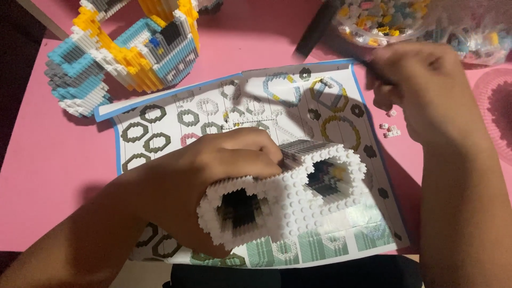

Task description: Assembling a complex structure using small interlocking plastic blocks and a small hammer tool

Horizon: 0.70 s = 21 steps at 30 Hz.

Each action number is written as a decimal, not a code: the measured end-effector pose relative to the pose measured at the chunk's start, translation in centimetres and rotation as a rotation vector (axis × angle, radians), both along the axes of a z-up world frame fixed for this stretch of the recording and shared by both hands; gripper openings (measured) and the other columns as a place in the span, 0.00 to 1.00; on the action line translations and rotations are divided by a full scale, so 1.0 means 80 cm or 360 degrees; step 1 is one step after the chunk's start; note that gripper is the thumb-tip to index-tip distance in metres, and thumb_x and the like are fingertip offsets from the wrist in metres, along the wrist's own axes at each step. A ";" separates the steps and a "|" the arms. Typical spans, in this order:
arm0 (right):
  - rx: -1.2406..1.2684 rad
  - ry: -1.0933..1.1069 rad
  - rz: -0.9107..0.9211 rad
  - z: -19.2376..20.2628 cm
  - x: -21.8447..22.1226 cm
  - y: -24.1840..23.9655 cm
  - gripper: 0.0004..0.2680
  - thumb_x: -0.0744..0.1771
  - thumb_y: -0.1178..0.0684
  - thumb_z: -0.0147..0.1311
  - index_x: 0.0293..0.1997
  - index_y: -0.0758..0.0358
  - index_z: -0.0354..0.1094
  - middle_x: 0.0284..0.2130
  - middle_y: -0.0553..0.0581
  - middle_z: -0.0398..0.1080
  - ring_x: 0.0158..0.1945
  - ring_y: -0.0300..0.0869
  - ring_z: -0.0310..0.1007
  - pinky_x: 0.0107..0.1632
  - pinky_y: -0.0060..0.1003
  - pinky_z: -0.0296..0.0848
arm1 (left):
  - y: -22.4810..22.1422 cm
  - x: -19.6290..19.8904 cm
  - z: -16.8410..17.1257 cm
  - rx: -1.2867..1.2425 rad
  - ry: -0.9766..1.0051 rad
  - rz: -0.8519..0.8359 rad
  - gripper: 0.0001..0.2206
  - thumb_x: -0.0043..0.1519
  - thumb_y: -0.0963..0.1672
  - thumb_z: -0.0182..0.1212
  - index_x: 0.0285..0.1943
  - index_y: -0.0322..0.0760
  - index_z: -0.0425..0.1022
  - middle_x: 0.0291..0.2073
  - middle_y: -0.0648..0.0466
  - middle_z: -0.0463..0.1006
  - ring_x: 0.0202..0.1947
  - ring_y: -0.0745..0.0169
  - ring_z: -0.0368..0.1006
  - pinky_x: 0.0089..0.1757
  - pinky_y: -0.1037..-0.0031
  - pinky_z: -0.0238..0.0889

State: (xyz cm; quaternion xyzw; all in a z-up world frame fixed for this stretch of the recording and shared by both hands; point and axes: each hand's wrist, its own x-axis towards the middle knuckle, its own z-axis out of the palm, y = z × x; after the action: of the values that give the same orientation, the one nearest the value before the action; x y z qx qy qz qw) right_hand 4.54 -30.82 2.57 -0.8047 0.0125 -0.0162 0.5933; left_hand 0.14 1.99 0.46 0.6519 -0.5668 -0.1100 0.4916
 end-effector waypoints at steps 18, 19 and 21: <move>-0.1682 0.0515 0.0072 0.018 0.000 0.022 0.18 0.75 0.40 0.51 0.28 0.57 0.67 0.19 0.56 0.67 0.25 0.48 0.66 0.31 0.48 0.57 | -0.014 -0.001 0.021 0.0029 0.0051 0.0094 0.24 0.48 0.45 0.67 0.52 0.28 0.72 0.43 0.45 0.72 0.42 0.49 0.73 0.41 0.64 0.68; -0.1717 0.0571 0.0008 0.023 -0.001 0.027 0.16 0.75 0.40 0.52 0.33 0.54 0.79 0.22 0.56 0.73 0.26 0.50 0.72 0.32 0.49 0.62 | -0.015 0.000 0.022 0.0019 0.0053 0.0107 0.23 0.50 0.45 0.68 0.52 0.26 0.71 0.43 0.44 0.73 0.43 0.48 0.73 0.41 0.63 0.68; -0.1705 0.0538 0.0014 0.027 -0.003 0.026 0.15 0.74 0.39 0.54 0.35 0.55 0.79 0.23 0.56 0.76 0.25 0.49 0.75 0.35 0.48 0.66 | -0.014 0.003 0.018 0.0019 0.0074 0.0092 0.26 0.52 0.49 0.67 0.54 0.25 0.71 0.44 0.45 0.72 0.44 0.49 0.74 0.43 0.64 0.69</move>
State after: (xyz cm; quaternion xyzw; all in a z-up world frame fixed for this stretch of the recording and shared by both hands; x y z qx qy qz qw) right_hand 4.30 -28.70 4.71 -0.9851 0.0941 0.1114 0.0915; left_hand 0.39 0.88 1.93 0.6681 -0.5355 -0.1143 0.5038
